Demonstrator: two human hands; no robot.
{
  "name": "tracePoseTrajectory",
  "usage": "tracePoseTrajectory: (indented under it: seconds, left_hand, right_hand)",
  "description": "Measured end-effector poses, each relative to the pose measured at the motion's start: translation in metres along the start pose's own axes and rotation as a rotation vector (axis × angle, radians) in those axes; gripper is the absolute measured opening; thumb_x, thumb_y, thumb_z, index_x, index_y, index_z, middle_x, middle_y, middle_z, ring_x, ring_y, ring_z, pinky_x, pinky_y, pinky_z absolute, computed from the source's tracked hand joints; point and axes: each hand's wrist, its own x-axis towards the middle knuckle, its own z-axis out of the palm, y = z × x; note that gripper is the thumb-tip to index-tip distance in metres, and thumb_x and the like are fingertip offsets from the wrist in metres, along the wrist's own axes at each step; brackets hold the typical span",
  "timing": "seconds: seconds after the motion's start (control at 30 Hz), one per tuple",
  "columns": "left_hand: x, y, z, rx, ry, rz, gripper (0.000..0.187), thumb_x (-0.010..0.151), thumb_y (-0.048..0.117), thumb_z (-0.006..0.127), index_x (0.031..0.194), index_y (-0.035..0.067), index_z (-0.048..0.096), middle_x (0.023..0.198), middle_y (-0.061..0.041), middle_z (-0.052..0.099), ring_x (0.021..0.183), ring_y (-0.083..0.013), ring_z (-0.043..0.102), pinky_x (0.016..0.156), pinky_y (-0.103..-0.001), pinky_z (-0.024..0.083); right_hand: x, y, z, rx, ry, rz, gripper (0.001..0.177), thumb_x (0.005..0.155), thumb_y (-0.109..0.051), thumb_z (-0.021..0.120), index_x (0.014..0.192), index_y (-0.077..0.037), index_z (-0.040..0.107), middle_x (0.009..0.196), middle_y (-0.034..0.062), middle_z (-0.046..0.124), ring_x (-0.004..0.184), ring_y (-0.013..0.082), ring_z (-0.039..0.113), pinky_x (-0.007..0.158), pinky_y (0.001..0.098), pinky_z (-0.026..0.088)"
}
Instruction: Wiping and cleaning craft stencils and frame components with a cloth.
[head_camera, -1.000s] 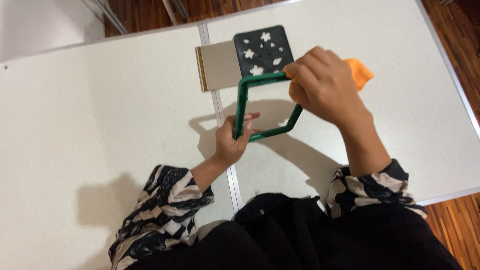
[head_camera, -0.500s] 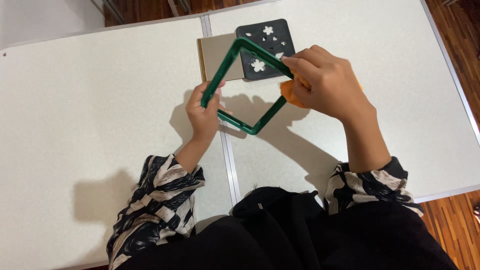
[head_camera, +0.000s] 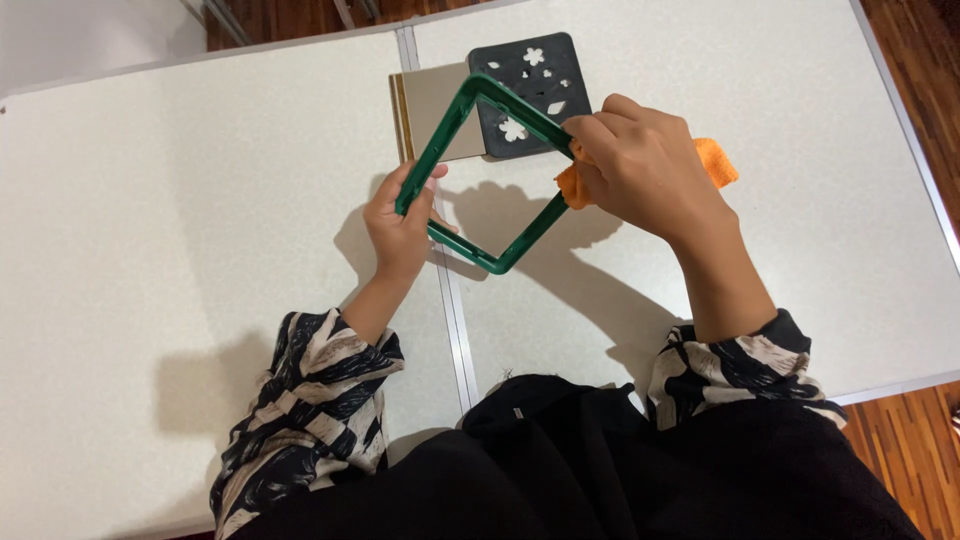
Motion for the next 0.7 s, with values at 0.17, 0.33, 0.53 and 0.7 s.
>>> tracePoseTrajectory:
  seconds: [0.17,0.33,0.53,0.7]
  left_hand:
    - [0.002,-0.009,-0.004,0.056,-0.008,0.074,0.021,0.106,0.002,0.062,0.127,-0.003,0.063,0.114,-0.013,0.076,0.062,-0.0078,0.067,0.056,-0.022,0.055]
    - [0.004,-0.006,-0.003,0.036,-0.004,0.078,0.017,0.106,0.003,0.062,0.122,-0.002,0.063,0.112,-0.012,0.076,0.060,-0.0072,0.065,0.053,-0.022,0.058]
    - [0.004,-0.020,-0.005,-0.002,-0.011,0.019,0.016,0.104,0.004,0.062,0.119,-0.002,0.062,0.111,-0.012,0.075,0.060,-0.0069,0.066,0.051,-0.023,0.061]
    - [0.003,-0.003,0.000,-0.060,-0.084,-0.110,0.019,0.102,0.008,0.063,0.118,-0.001,0.062,0.110,-0.012,0.076,0.054,-0.0068,0.064,0.048,-0.022,0.056]
  right_hand:
    - [0.001,-0.004,0.006,-0.022,0.010,-0.020,0.021,0.089,-0.001,0.073,0.110,-0.001,0.072,0.084,0.0052,0.071,0.079,0.0183,0.064,0.060,0.0310,0.050]
    - [0.000,-0.005,0.008,-0.041,0.000,0.007,0.028,0.088,0.001,0.071,0.115,0.000,0.072,0.087,0.0055,0.072,0.082,0.0193,0.064,0.059,0.0293,0.050]
    - [0.000,0.002,0.002,0.017,-0.004,0.000,0.020,0.088,0.000,0.073,0.109,0.000,0.074,0.078,0.0049,0.070,0.075,0.0168,0.064,0.057,0.0301,0.050]
    - [-0.001,0.002,-0.004,0.059,-0.019,0.028,0.012,0.085,-0.003,0.076,0.097,-0.001,0.076,0.072,0.0051,0.069,0.061,0.0159,0.063,0.050,0.0294,0.047]
